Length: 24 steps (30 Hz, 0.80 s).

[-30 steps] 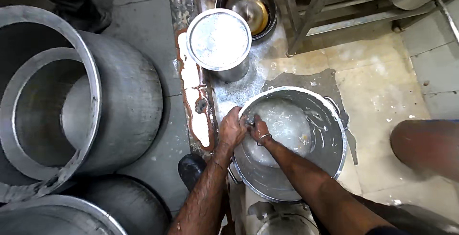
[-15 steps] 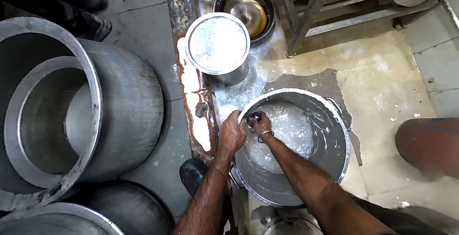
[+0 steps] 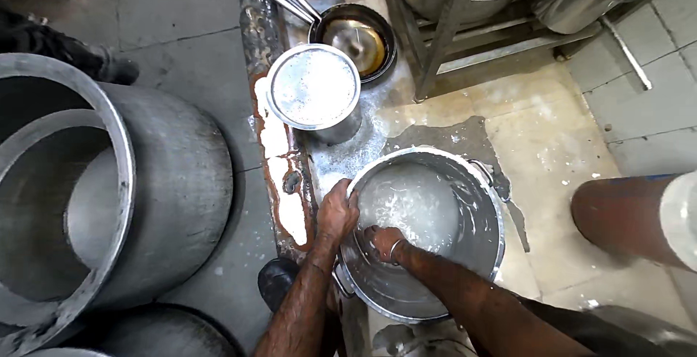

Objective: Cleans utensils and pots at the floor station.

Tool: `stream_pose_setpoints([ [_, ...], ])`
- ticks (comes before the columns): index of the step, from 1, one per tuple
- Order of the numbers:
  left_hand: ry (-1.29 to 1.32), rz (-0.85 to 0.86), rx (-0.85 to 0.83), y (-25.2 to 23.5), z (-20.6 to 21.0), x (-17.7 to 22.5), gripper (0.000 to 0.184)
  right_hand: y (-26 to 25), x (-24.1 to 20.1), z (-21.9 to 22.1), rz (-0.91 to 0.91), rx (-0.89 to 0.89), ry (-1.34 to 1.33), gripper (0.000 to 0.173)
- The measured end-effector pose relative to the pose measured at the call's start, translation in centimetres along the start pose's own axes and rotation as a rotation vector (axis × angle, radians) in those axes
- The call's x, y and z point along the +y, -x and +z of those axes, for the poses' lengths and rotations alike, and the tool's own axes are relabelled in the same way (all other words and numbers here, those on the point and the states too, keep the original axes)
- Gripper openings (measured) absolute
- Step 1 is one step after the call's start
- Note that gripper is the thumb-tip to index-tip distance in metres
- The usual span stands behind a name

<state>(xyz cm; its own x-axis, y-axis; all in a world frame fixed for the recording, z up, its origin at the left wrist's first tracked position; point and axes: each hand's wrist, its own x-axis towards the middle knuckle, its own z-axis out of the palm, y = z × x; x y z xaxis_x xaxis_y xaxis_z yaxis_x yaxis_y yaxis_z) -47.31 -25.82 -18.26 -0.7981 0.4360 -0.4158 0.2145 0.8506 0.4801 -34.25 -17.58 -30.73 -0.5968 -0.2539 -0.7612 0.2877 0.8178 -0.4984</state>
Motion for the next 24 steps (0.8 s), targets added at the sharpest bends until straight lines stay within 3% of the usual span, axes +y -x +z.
stream_pose_setpoints([
  [4, -0.002, -0.018, -0.003, 0.1, -0.1, 0.1, 0.031, 0.5, 1.8, -0.2, -0.015, 0.083, 0.077, 0.062],
  [10, 0.03, -0.008, 0.0, 0.0, -0.2, 0.1, 0.031, -2.6, 3.5, -5.9, 0.201, 0.389, -0.054, 0.06],
  [14, 0.021, -0.008, 0.011, 0.4, -0.3, 0.2, 0.03, -2.6, 5.9, -9.4, 0.337, 0.409, -0.004, 0.073],
  [18, 0.026, -0.012, 0.02, 0.8, -0.3, 0.2, 0.03, 0.4, 8.9, -9.0, 0.497, 0.447, -0.063, 0.065],
  [21, 0.019, -0.026, 0.015, 0.8, -0.2, 0.4, 0.031, 2.4, 10.1, -7.3, 0.664, 0.498, -0.144, 0.079],
  [24, -0.002, -0.064, -0.028, 0.7, -0.5, 0.6, 0.033, 4.1, 9.7, -4.8, 0.807, 0.409, -0.227, 0.085],
])
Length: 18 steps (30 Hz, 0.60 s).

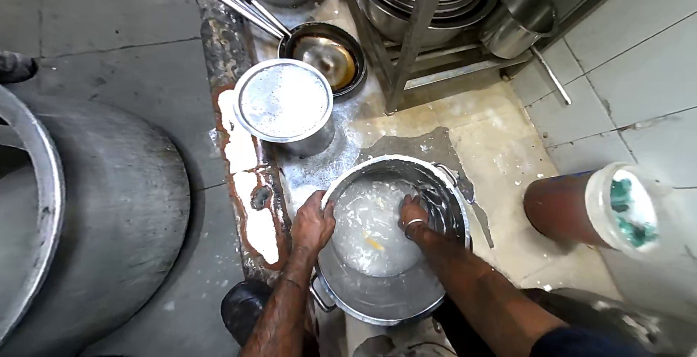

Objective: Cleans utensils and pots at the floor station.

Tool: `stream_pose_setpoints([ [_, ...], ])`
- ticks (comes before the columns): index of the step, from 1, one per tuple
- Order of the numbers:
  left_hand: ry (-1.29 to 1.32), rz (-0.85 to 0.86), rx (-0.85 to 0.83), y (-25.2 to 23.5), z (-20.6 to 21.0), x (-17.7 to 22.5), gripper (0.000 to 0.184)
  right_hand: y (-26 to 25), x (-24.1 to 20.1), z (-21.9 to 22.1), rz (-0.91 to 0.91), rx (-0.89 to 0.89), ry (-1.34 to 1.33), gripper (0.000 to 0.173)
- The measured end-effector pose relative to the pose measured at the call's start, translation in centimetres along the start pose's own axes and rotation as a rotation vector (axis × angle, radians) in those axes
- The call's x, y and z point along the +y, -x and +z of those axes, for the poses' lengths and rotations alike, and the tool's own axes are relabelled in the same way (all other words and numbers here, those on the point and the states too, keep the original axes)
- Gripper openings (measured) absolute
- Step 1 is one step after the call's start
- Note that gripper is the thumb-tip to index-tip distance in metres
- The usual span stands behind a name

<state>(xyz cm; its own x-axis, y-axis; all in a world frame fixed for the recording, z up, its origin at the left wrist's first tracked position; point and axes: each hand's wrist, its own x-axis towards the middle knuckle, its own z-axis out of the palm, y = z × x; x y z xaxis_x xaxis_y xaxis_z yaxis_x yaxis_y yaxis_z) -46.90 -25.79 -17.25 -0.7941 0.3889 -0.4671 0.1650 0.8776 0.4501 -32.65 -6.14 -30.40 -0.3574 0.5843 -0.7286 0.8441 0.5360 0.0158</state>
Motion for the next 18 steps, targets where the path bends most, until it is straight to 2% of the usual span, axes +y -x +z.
stream_pose_setpoints([
  [3, 0.042, 0.035, -0.006, -0.3, 0.3, -0.4, 0.033, 3.4, -0.2, 1.7, -0.024, -0.183, 0.074, 0.078],
  [8, 0.055, 0.033, -0.016, -0.3, 0.2, -0.5, 0.034, 7.9, -3.4, 3.3, -0.448, -0.49, 0.388, 0.06],
  [11, 0.051, 0.013, -0.029, -0.4, 0.1, -0.5, 0.035, 8.7, -4.1, 2.7, -0.539, -0.51, 0.407, 0.056],
  [14, 0.064, 0.006, -0.038, -0.3, -0.1, -0.5, 0.035, 9.2, -3.7, -0.9, -0.496, -0.493, 0.231, 0.061],
  [18, 0.09, 0.003, -0.034, -0.1, -0.1, -0.3, 0.033, 10.2, -1.6, -7.5, -0.383, -0.52, -0.294, 0.049],
])
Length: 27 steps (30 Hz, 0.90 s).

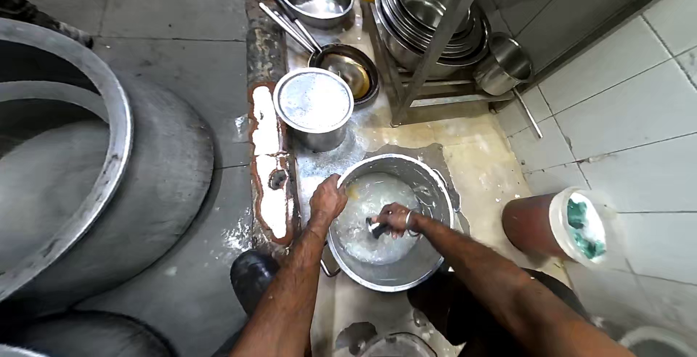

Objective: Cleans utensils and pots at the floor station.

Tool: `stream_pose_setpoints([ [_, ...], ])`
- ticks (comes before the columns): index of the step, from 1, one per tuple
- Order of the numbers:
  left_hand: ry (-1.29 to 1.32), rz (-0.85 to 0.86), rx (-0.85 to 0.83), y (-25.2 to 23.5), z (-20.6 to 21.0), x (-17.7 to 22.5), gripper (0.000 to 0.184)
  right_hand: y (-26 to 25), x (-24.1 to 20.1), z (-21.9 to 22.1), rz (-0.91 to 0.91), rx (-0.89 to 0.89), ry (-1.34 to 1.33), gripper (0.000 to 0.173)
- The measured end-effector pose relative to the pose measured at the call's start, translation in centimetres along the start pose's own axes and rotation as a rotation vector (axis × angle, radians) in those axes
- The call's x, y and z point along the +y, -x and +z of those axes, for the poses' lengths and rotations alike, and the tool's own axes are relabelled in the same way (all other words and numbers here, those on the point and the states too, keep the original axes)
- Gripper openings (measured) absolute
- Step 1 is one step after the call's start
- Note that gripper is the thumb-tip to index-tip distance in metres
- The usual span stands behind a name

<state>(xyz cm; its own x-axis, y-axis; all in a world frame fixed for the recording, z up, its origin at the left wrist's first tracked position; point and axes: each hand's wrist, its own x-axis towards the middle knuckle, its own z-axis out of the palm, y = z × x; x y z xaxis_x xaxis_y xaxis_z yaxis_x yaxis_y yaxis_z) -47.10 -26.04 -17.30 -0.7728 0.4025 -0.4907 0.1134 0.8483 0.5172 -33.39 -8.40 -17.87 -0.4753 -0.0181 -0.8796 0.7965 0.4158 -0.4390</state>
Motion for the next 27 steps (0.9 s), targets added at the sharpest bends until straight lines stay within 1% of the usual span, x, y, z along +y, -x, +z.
stream_pose_setpoints([
  [2, 0.007, -0.001, 0.005, 0.2, -0.1, 0.0, 0.032, 2.7, -0.7, -2.3, -0.035, 0.055, -0.212, 0.048],
  [5, 0.011, -0.008, 0.002, 0.4, -0.2, 0.3, 0.033, 7.1, -1.3, -5.4, -0.116, 0.093, -0.361, 0.05],
  [8, 0.001, 0.003, 0.015, 0.6, -0.1, 0.3, 0.036, 11.3, -0.9, -7.5, -0.183, 0.186, -0.327, 0.052],
  [11, -0.028, 0.016, 0.045, 1.2, -0.2, 0.6, 0.038, 16.3, -0.1, -9.6, -0.252, 0.333, -0.18, 0.044],
  [13, -0.036, 0.036, 0.081, 1.4, 0.0, 0.8, 0.037, 19.1, 2.3, -11.1, -0.344, 0.473, -0.167, 0.041],
  [14, -0.037, 0.046, 0.1, 1.5, 0.1, 0.8, 0.037, 20.4, 3.9, -11.8, -0.393, 0.565, -0.205, 0.039],
  [16, -0.055, 0.059, 0.118, 1.5, 0.3, 0.3, 0.038, 22.7, 8.2, -12.0, -0.43, 0.749, -0.333, 0.036],
  [17, -0.073, 0.063, 0.122, 1.2, 0.5, -0.1, 0.04, 23.5, 10.8, -11.5, -0.417, 0.836, -0.417, 0.036],
  [19, -0.107, 0.063, 0.136, 0.8, 1.2, -1.1, 0.044, 24.4, 16.8, -9.1, -0.313, 0.969, -0.562, 0.039],
  [21, -0.136, 0.042, 0.159, 1.1, 1.4, -1.7, 0.049, 23.6, 23.1, -5.0, -0.126, 1.031, -0.59, 0.044],
  [22, -0.148, 0.022, 0.174, 1.3, 1.6, -2.2, 0.051, 22.8, 25.8, -2.4, -0.011, 1.023, -0.56, 0.044],
  [24, -0.122, -0.052, 0.209, 2.5, 2.0, -2.7, 0.053, 20.9, 30.3, 3.6, 0.176, 0.91, -0.468, 0.043],
  [26, -0.072, -0.107, 0.246, 4.7, 2.1, -2.8, 0.055, 18.9, 33.0, 9.1, 0.313, 0.646, -0.338, 0.046],
  [27, -0.062, -0.129, 0.258, 5.6, 2.4, -3.1, 0.056, 17.9, 33.9, 11.5, 0.351, 0.54, -0.292, 0.046],
])
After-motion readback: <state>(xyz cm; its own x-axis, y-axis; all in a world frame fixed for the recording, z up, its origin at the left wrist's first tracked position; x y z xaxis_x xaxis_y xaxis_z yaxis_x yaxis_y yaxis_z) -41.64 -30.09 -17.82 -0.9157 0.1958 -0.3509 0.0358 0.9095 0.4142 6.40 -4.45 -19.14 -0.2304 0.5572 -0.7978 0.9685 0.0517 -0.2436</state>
